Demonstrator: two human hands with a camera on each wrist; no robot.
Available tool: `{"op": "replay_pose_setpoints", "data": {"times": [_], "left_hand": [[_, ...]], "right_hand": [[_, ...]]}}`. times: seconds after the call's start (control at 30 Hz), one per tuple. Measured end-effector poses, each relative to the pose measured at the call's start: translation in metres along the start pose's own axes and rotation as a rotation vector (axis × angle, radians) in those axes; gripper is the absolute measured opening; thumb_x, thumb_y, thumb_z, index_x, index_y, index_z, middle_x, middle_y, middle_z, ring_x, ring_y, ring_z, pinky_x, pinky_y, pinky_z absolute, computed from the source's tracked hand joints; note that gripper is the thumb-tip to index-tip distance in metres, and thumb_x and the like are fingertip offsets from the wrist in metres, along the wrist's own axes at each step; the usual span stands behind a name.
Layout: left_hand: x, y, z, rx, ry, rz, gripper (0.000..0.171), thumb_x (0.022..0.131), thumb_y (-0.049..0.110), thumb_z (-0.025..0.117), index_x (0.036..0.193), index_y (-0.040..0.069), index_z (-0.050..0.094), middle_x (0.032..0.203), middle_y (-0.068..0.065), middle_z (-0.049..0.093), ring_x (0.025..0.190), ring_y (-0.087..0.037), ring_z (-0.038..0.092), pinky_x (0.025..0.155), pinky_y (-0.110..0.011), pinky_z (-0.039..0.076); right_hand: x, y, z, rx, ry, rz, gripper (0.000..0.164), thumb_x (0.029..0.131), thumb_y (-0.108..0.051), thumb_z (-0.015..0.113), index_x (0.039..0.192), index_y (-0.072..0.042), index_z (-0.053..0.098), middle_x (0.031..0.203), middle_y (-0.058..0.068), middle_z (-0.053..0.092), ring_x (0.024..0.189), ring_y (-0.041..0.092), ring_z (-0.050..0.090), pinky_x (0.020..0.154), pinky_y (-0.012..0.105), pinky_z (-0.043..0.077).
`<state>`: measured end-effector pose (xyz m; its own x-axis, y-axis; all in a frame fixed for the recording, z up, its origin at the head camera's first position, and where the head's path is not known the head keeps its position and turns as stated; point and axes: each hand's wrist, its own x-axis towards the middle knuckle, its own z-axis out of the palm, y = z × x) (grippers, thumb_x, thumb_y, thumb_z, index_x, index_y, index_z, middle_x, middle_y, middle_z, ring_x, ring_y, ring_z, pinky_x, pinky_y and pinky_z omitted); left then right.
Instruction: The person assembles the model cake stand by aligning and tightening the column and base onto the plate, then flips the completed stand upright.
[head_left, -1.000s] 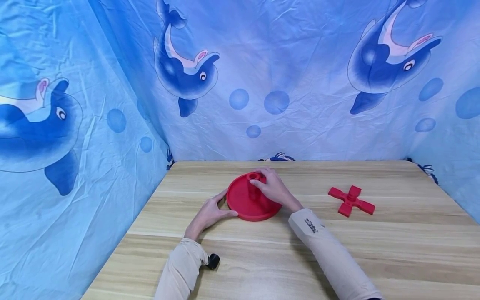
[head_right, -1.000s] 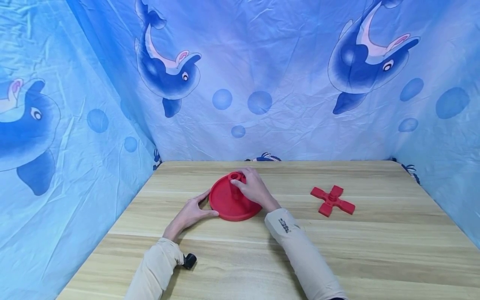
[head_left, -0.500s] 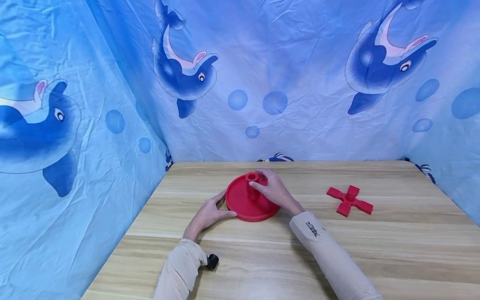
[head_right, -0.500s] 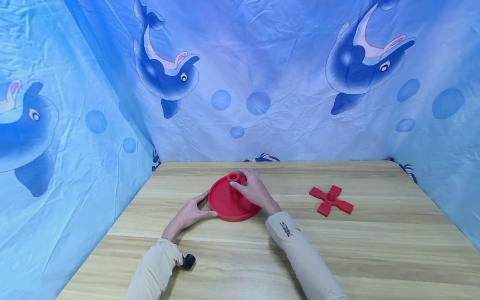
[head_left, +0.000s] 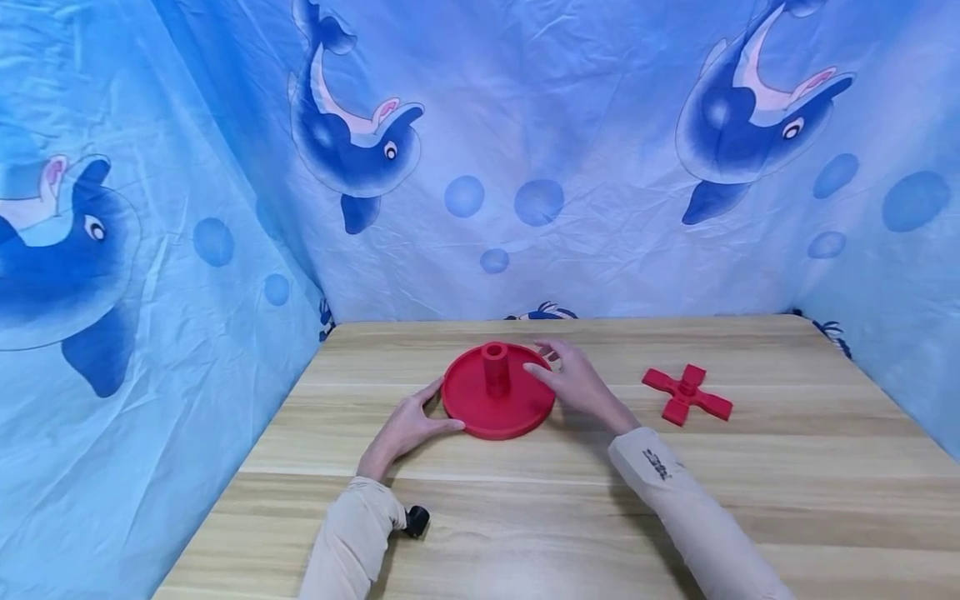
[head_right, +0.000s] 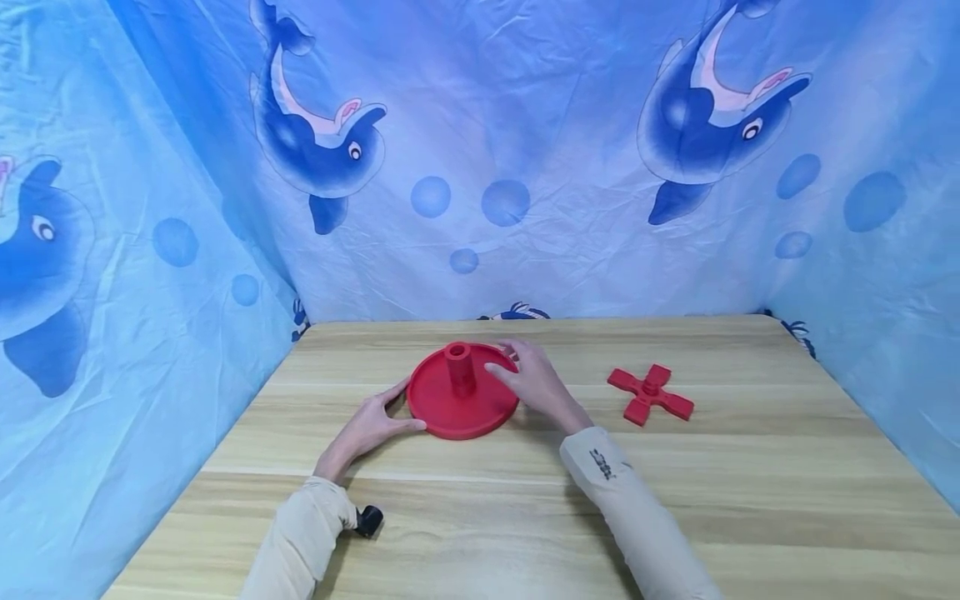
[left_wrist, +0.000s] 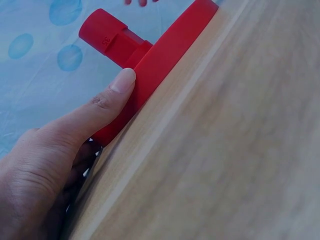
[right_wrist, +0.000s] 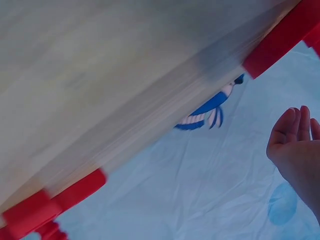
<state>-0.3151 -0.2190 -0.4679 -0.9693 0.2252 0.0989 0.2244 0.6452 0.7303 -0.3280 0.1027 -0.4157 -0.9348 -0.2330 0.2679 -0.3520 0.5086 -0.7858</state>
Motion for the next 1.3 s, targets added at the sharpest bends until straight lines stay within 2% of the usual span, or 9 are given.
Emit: {"op": "replay_pose_setpoints", "data": {"times": [0.17, 0.4, 0.73, 0.97, 1.2, 1.3], "left_hand": [[0.000, -0.001, -0.001, -0.009, 0.001, 0.000, 0.103, 0.078, 0.053, 0.088, 0.161, 0.017, 0.039, 0.160, -0.013, 0.043, 0.146, -0.035, 0.038, 0.113, -0.056, 0.040], [-0.001, -0.003, -0.002, -0.006, 0.005, 0.003, 0.102, 0.078, 0.053, 0.089, 0.161, 0.017, 0.040, 0.159, -0.015, 0.044, 0.145, -0.036, 0.039, 0.112, -0.056, 0.041], [-0.002, -0.004, -0.002, 0.002, 0.006, 0.000, 0.102, 0.079, 0.054, 0.087, 0.161, 0.017, 0.040, 0.159, -0.016, 0.043, 0.146, -0.038, 0.038, 0.112, -0.058, 0.041], [-0.002, -0.003, -0.001, -0.033, 0.004, 0.011, 0.101, 0.079, 0.050, 0.089, 0.161, 0.015, 0.041, 0.159, -0.016, 0.044, 0.147, -0.038, 0.037, 0.114, -0.057, 0.038], [0.000, 0.000, 0.000, -0.012, 0.004, 0.020, 0.101, 0.079, 0.052, 0.089, 0.160, 0.016, 0.041, 0.158, -0.015, 0.045, 0.147, -0.037, 0.038, 0.113, -0.056, 0.039], [0.000, 0.001, -0.001, 0.001, 0.005, 0.023, 0.101, 0.078, 0.052, 0.089, 0.160, 0.015, 0.041, 0.158, -0.016, 0.045, 0.146, -0.037, 0.039, 0.113, -0.056, 0.040]], "right_hand": [[-0.007, 0.011, -0.016, -0.044, 0.010, 0.008, 0.063, 0.096, -0.029, 0.075, 0.151, -0.009, 0.050, 0.137, 0.014, 0.057, 0.124, 0.035, 0.054, 0.089, 0.048, 0.059], [-0.016, 0.028, -0.034, -0.094, 0.041, -0.043, 0.060, 0.099, -0.031, 0.072, 0.148, -0.002, 0.052, 0.136, 0.020, 0.059, 0.122, 0.038, 0.056, 0.098, 0.055, 0.053], [-0.034, 0.043, -0.065, -0.148, 0.037, -0.019, 0.066, 0.097, -0.035, 0.073, 0.151, -0.005, 0.050, 0.136, 0.020, 0.058, 0.122, 0.039, 0.056, 0.094, 0.056, 0.054], [-0.048, 0.053, -0.087, -0.180, 0.071, -0.079, 0.057, 0.100, -0.025, 0.072, 0.144, 0.005, 0.053, 0.131, 0.027, 0.059, 0.116, 0.044, 0.058, 0.093, 0.059, 0.052], [-0.065, 0.063, -0.111, -0.206, 0.106, -0.067, 0.056, 0.098, -0.020, 0.073, 0.142, 0.007, 0.053, 0.129, 0.029, 0.059, 0.115, 0.045, 0.058, 0.095, 0.062, 0.051], [-0.071, 0.069, -0.121, -0.222, 0.121, -0.064, 0.056, 0.098, -0.021, 0.074, 0.142, 0.007, 0.053, 0.126, 0.029, 0.060, 0.110, 0.045, 0.060, 0.092, 0.061, 0.053]]}}
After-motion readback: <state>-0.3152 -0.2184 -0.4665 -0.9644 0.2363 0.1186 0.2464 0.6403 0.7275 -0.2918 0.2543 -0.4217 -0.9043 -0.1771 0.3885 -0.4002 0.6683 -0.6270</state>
